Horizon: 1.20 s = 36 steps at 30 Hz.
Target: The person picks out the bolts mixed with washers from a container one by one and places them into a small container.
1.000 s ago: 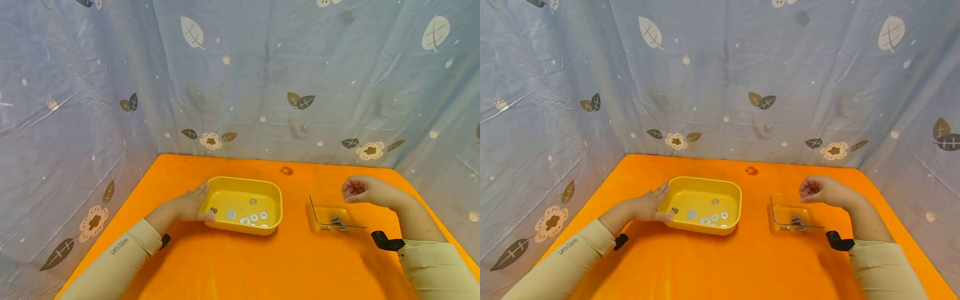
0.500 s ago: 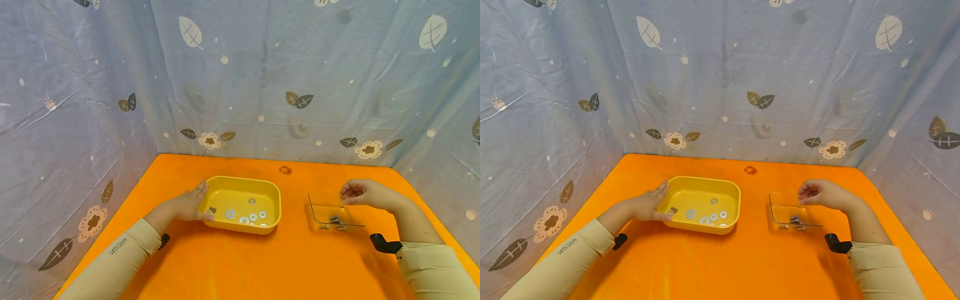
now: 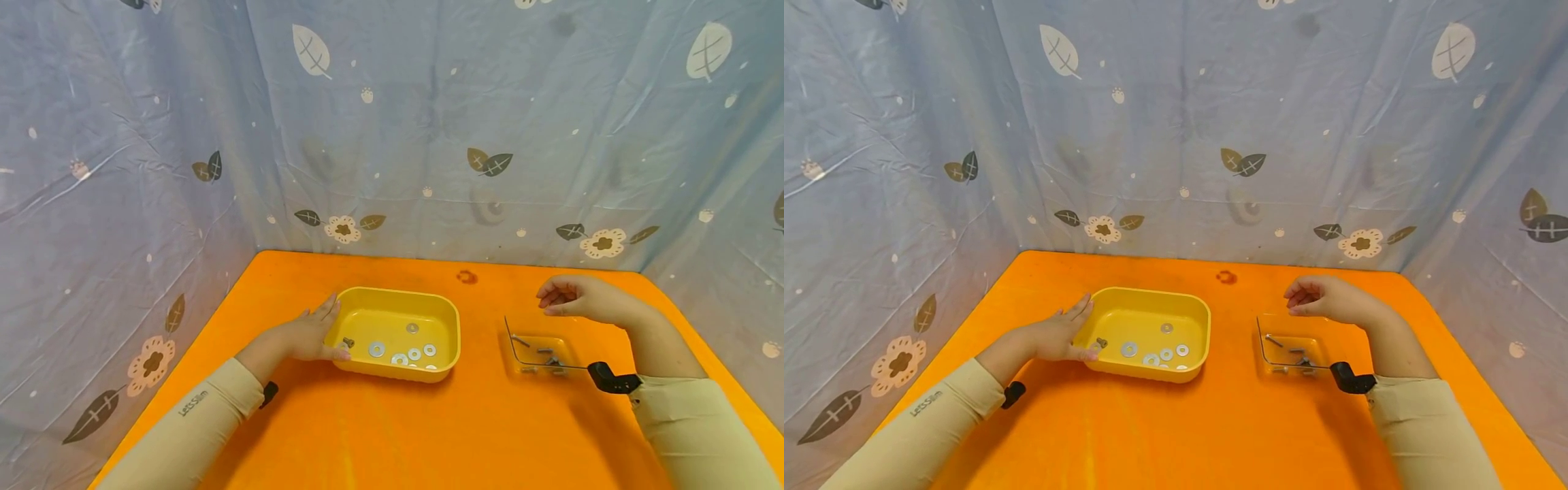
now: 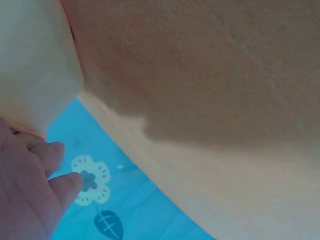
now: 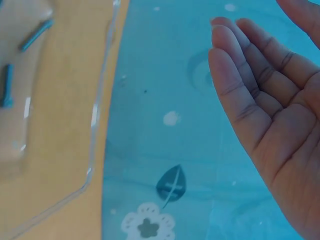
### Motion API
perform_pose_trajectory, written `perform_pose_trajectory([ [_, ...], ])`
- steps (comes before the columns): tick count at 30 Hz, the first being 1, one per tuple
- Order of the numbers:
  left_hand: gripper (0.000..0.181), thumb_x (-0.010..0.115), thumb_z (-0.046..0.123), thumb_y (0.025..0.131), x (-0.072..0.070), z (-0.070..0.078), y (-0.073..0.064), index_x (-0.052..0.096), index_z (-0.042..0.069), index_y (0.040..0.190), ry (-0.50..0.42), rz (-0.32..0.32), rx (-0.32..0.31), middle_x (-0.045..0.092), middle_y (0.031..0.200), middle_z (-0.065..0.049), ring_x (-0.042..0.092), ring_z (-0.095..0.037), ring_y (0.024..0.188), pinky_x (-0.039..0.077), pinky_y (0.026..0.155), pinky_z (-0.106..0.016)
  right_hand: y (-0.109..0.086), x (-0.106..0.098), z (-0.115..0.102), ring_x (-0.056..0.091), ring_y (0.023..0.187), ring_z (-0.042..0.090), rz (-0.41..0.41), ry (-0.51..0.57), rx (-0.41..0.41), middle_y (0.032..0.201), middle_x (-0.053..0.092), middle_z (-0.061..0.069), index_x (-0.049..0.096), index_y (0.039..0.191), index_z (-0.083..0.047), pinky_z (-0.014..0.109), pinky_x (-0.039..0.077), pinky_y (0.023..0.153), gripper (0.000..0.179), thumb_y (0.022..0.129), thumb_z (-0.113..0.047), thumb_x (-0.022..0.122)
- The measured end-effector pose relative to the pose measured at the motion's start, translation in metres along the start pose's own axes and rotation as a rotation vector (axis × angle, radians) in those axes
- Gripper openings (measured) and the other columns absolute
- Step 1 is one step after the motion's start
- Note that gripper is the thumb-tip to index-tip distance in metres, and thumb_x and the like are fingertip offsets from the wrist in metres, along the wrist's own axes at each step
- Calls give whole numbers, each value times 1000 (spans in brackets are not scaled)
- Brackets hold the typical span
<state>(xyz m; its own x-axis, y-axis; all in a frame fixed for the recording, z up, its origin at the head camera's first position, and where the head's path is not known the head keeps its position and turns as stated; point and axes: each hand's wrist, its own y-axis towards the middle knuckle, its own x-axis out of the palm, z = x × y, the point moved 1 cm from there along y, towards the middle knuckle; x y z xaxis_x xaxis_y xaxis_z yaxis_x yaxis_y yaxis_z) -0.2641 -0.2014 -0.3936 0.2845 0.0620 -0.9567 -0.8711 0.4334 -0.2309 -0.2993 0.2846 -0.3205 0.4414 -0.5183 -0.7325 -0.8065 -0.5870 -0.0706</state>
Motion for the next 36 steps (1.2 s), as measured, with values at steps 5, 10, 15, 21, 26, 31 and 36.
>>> perform_pose_trajectory([
  [5,116,45,77,71,1,-1,0,0,-1,145,-9,-3,9,-10,151,-19,9,-32,138,12,107,-55,21,2,-21,60,91,14,7,13,-69,101,62,10,58,107,-2,25,51,77,27,86,-18,64],
  [10,117,44,77,71,-1,-1,-1,1,-2,145,5,-3,12,-9,151,-20,9,-32,138,12,107,-56,57,14,-48,61,91,19,-16,17,-113,100,63,9,59,107,-3,26,51,78,26,85,-16,65],
  [15,118,42,79,70,1,-1,-1,0,-1,145,25,-10,4,-9,151,-19,9,-31,138,12,107,-55,97,35,-79,61,92,18,-57,7,-184,99,64,5,61,105,-7,29,50,80,24,84,-18,67],
  [21,119,43,79,69,0,1,0,0,-1,145,12,-1,4,-8,151,-18,12,-32,138,12,107,-55,143,67,-109,61,88,15,-124,-41,-259,94,65,6,62,104,-8,29,50,78,20,84,-11,66],
  [26,116,46,76,72,-1,0,-1,2,-2,145,7,13,-5,-6,151,-18,13,-31,138,12,107,-54,179,98,-127,60,87,14,-215,-57,-272,94,64,6,62,104,-7,25,50,77,20,84,-8,65],
  [31,115,48,74,73,-2,2,-1,2,-2,145,-5,7,-1,-6,151,-19,12,-31,138,12,107,-55,205,129,-139,58,85,13,-307,-88,-287,94,62,9,61,103,-4,23,50,76,19,84,-4,65],
  [36,116,46,77,71,-2,2,-3,2,-2,145,3,10,-3,-6,151,-18,16,-32,137,13,107,-55,221,155,-144,58,82,11,-341,-153,-312,89,63,3,61,108,-4,20,49,74,25,83,-4,66],
])
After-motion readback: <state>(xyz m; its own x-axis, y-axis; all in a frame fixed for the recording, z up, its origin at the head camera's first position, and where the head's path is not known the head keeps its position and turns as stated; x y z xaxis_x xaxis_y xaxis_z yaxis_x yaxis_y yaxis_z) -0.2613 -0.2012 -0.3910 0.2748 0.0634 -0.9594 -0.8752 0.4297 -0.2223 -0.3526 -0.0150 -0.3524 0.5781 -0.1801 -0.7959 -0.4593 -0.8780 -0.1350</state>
